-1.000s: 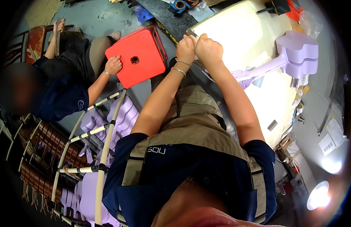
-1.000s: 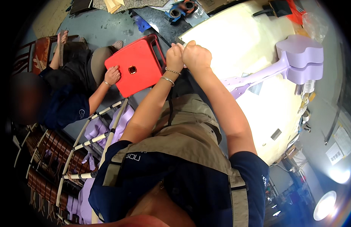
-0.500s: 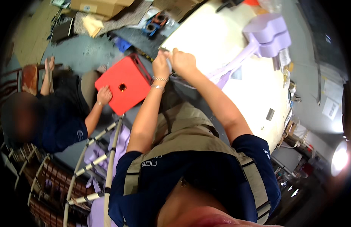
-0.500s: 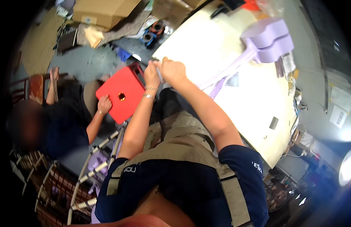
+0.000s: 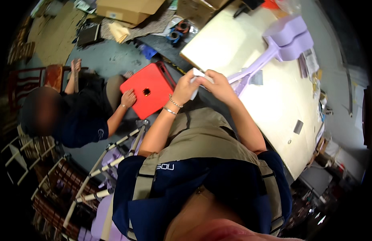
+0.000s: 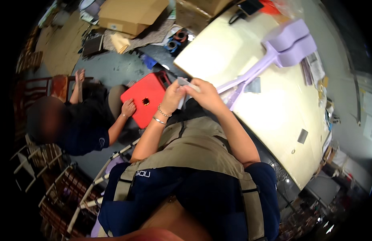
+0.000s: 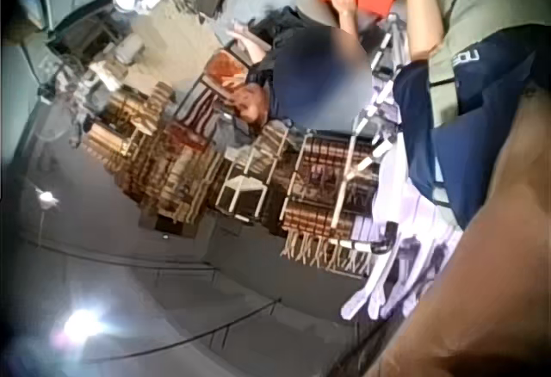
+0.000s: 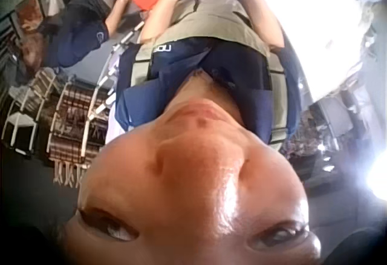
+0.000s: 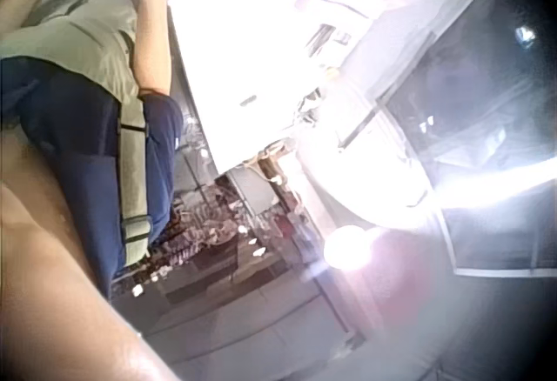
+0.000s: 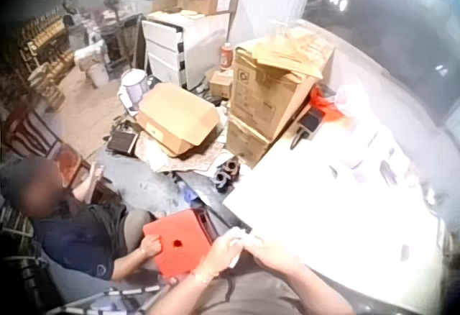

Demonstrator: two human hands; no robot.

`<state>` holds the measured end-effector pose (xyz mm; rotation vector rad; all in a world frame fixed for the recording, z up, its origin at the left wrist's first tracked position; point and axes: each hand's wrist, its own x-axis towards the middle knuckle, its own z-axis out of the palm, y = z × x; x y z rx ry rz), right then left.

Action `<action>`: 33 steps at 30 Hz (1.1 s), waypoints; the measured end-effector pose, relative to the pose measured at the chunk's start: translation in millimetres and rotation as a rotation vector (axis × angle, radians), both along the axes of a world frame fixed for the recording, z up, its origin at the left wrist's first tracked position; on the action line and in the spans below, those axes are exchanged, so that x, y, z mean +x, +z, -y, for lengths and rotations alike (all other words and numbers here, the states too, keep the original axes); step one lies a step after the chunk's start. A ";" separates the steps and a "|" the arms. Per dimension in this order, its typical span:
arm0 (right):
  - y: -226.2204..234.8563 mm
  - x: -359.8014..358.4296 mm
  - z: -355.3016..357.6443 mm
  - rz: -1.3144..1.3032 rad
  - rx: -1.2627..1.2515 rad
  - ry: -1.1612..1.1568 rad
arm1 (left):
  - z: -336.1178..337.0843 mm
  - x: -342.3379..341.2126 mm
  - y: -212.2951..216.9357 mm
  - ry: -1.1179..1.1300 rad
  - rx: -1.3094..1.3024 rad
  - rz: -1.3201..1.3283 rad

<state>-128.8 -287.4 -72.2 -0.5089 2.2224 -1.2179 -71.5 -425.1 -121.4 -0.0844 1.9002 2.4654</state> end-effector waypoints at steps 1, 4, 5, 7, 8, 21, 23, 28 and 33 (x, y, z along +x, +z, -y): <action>4.4 2.0 -4.4 0.180 -0.109 0.021 | 4.8 3.7 2.6 -0.085 -0.019 0.020; 23.7 6.7 -12.2 0.507 -0.255 0.042 | 9.5 13.9 6.2 -0.174 0.011 -0.018; 27.5 8.8 -14.3 0.582 -0.274 0.040 | 10.3 16.6 12.1 -0.182 0.037 -0.036; 28.7 12.9 -14.4 0.571 -0.305 0.035 | 15.2 18.0 28.1 -0.170 -0.044 -0.039; 30.3 14.8 -13.8 0.557 -0.312 0.027 | 16.6 18.3 35.1 -0.169 -0.082 -0.041; 59.7 26.3 -9.6 0.231 -0.057 0.117 | 19.0 27.2 55.8 -0.204 -0.207 -0.006; 69.3 25.9 -15.5 0.354 -0.170 0.117 | 13.5 28.0 58.4 -0.143 -0.166 -0.132; 82.0 38.3 -25.4 0.401 -0.348 0.012 | 9.0 19.5 79.2 -0.163 -0.305 -0.308; 88.4 44.0 -28.4 0.180 -0.337 -0.108 | -3.9 12.9 105.1 -0.128 -0.369 -0.248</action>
